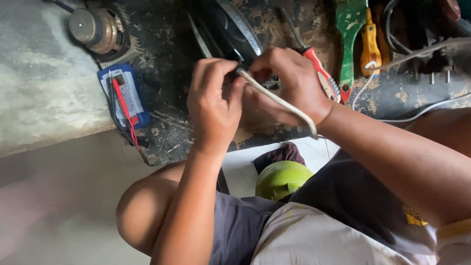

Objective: Repairing an electric iron by reassembling internal components and securing the power cord with a screwdriver.

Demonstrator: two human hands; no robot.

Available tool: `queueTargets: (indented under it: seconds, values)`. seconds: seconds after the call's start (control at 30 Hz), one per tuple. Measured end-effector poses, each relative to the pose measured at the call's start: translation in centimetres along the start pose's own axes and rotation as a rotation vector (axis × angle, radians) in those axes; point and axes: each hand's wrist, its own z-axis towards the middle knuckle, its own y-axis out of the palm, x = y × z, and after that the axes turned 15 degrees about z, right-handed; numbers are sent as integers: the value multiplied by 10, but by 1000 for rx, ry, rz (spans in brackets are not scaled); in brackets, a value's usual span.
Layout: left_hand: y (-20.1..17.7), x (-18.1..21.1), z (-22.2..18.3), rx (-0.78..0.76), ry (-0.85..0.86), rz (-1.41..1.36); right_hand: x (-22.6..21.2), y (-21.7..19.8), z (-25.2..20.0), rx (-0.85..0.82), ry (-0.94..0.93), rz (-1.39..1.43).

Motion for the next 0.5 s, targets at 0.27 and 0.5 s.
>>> queueTargets:
  seconds: [0.27, 0.5]
  values:
    - [5, -10, -5, -37, 54, 40, -22, -15, 8, -64, -84, -22]
    - [5, -6, -6, -11, 5, -41, -32, -23, 9, -122, 22, 12]
